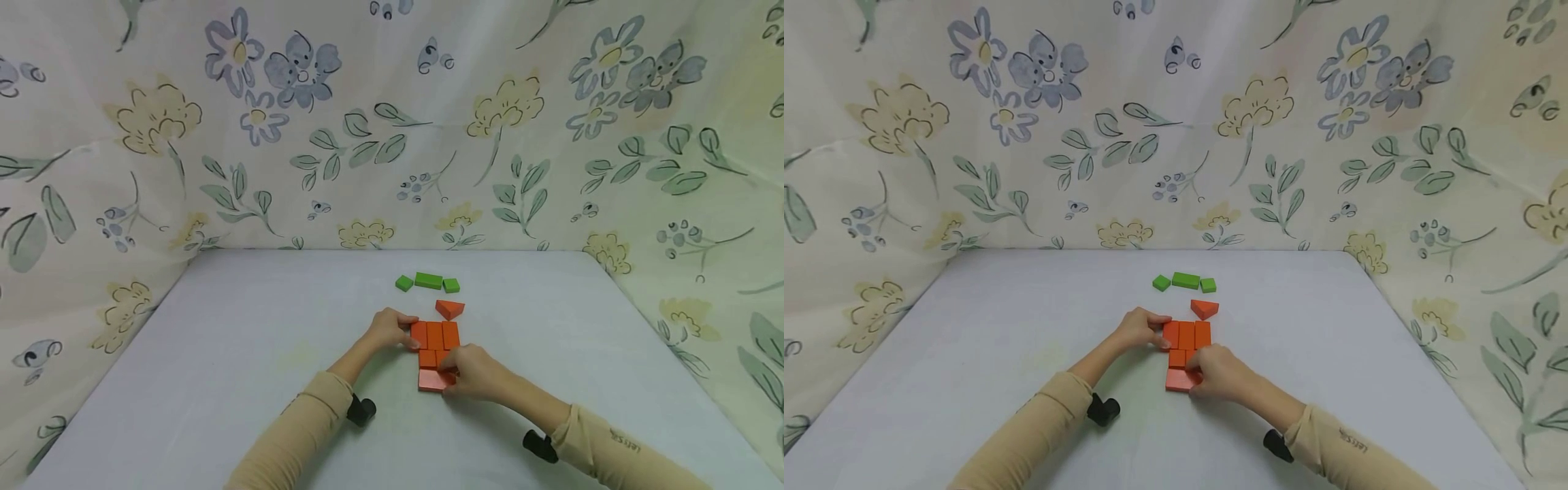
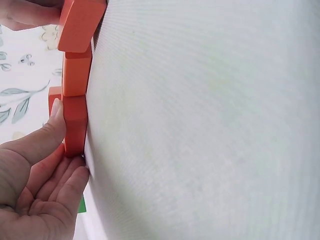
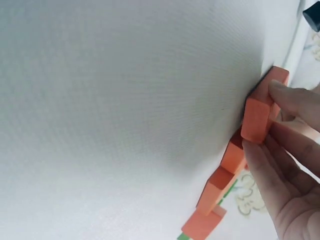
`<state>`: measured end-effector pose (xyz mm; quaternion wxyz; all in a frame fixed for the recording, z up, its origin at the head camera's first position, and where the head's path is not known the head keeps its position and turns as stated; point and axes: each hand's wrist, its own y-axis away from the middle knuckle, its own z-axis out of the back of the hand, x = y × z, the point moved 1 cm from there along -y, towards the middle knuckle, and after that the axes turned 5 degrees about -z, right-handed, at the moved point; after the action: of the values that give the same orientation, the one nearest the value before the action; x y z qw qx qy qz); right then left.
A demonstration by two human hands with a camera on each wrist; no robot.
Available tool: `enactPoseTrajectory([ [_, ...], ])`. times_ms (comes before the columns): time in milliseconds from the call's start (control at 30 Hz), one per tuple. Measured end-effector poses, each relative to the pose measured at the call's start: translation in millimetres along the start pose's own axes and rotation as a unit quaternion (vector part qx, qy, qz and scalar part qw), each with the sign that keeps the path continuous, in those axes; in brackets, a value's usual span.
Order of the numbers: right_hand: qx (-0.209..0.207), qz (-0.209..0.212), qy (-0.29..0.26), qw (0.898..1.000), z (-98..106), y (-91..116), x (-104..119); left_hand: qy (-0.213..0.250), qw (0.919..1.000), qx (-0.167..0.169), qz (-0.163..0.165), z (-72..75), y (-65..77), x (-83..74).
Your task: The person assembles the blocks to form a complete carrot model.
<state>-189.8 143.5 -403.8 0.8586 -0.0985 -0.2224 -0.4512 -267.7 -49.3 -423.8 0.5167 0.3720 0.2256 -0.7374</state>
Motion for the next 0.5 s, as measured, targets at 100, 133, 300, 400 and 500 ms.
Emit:
enactPoseTrajectory([
  [100, -0.011, 0.005, 0.025, 1.0, -1.9, 0.9, -0.7, 0.001, 1.0, 0.001, 0.001, 0.2, 0.6, -0.5],
  [133, -0.016, 0.009, 0.032, 0.999, -2.3, 1.1, -0.8, 0.003, 1.0, 0.002, 0.002, 0.4, 1.0, -1.2],
  [300, -0.028, 0.023, 0.036, 0.999, -2.9, 2.1, -1.2, 0.0, 1.0, 0.004, 0.002, 0.8, 0.8, -1.3],
  [400, -0.029, 0.024, 0.03, 0.999, -2.4, 3.0, -0.9, -0.002, 1.0, 0.005, 0.001, 0.4, 0.1, -0.5],
  [500, -0.029, 0.025, 0.036, 0.999, -1.6, 3.1, -0.3, 0.001, 1.0, 0.005, 0.002, -0.1, -0.5, 0.0],
])
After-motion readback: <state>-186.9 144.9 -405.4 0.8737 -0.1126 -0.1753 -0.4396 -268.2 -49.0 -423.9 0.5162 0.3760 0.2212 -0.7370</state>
